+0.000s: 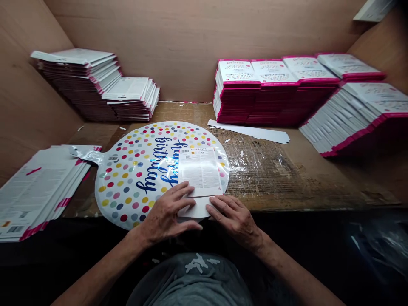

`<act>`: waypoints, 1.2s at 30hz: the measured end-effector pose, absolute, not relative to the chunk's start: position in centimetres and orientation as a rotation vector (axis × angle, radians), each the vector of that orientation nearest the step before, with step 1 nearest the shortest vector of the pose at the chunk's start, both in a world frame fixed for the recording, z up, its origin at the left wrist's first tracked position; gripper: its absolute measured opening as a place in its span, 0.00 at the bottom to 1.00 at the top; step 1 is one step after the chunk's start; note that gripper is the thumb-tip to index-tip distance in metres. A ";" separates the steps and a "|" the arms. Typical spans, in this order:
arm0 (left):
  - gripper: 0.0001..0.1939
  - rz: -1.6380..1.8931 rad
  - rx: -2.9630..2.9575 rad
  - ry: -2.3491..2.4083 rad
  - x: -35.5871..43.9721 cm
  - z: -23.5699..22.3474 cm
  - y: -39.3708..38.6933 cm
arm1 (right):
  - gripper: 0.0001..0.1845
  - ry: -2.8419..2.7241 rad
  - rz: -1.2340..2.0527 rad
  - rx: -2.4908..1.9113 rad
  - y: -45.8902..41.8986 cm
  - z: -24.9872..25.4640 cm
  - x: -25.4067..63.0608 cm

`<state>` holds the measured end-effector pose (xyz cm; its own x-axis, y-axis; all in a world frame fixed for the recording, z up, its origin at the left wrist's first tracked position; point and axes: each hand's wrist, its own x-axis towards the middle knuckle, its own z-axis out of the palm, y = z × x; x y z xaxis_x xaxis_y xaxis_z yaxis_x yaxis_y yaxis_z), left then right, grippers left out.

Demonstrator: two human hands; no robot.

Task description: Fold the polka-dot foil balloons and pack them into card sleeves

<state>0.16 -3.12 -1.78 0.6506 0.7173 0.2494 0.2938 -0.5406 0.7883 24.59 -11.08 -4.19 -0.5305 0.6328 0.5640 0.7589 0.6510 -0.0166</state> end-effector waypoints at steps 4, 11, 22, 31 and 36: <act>0.17 0.773 2.042 0.872 -0.2 -2.1 -4.8 | 0.10 -2.257 -0.174 -1.086 -10.3 -3.5 24.3; 0.12 0.930 2.058 1.455 3.1 -3.3 -3.5 | 0.17 -2.063 -0.073 -1.487 -8.4 -3.0 22.7; 0.28 0.929 1.203 1.359 4.8 -0.1 -6.3 | 0.18 -1.957 -0.245 -1.142 -10.3 -2.6 24.9; 0.28 1.111 0.581 1.087 4.4 0.3 -3.5 | 0.13 -2.143 -0.112 -1.382 -5.0 -0.5 20.0; 0.27 1.196 0.717 1.142 3.8 -0.2 -3.4 | 0.03 -2.454 0.251 -1.731 -2.5 3.2 17.2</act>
<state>3.84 -3.45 -0.19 -0.0347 0.9557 -0.2924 -0.3359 0.2644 0.9040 17.23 -2.47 3.17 -0.3345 0.9424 0.0083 0.9211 0.3288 -0.2085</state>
